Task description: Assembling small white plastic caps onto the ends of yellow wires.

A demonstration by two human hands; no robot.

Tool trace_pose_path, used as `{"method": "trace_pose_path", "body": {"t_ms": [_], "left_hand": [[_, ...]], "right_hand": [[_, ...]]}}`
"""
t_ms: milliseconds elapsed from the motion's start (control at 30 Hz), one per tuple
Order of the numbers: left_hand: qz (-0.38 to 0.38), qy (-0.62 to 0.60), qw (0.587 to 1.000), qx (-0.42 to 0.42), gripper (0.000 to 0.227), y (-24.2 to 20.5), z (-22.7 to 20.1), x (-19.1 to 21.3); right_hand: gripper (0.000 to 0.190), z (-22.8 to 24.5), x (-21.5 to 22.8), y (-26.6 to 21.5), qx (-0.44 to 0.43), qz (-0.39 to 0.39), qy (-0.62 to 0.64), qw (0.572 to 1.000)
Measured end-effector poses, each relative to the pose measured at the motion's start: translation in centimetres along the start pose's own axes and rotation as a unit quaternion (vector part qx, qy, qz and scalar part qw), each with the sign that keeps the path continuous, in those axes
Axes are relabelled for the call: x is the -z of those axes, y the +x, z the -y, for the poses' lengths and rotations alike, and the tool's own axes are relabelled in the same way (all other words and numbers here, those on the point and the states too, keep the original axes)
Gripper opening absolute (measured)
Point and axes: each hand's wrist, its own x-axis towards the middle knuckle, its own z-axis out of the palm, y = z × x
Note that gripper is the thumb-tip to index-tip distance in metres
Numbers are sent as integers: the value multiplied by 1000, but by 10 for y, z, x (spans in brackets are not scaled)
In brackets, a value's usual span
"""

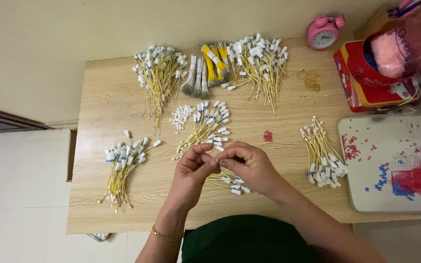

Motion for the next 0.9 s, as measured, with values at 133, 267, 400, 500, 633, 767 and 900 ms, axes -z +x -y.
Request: {"method": "trace_pose_path", "body": {"t_ms": [133, 267, 400, 500, 633, 767, 900], "left_hand": [[10, -6, 1000, -4, 41, -1, -1, 2], [11, -12, 1000, 3, 40, -2, -2, 2], [1, -27, 1000, 5, 38, -3, -1, 2], [0, -38, 999, 4, 37, -3, 1, 2], [-7, -30, 1000, 2, 38, -2, 1, 2], [-17, -28, 999, -14, 37, -2, -3, 0], [-18, -31, 999, -16, 38, 0, 1, 5]], "right_hand": [[9, 6, 2, -3, -20, 7, 8, 1000], [13, 10, 2, -4, -56, 9, 18, 998], [8, 26, 4, 1, 20, 30, -66, 997], [9, 26, 3, 0, 42, 39, -90, 994], [9, 29, 3, 3, 68, 51, -111, 990], [10, 28, 2, 7, 78, 46, -104, 990], [11, 34, 5, 8, 55, 58, -92, 993]]}}
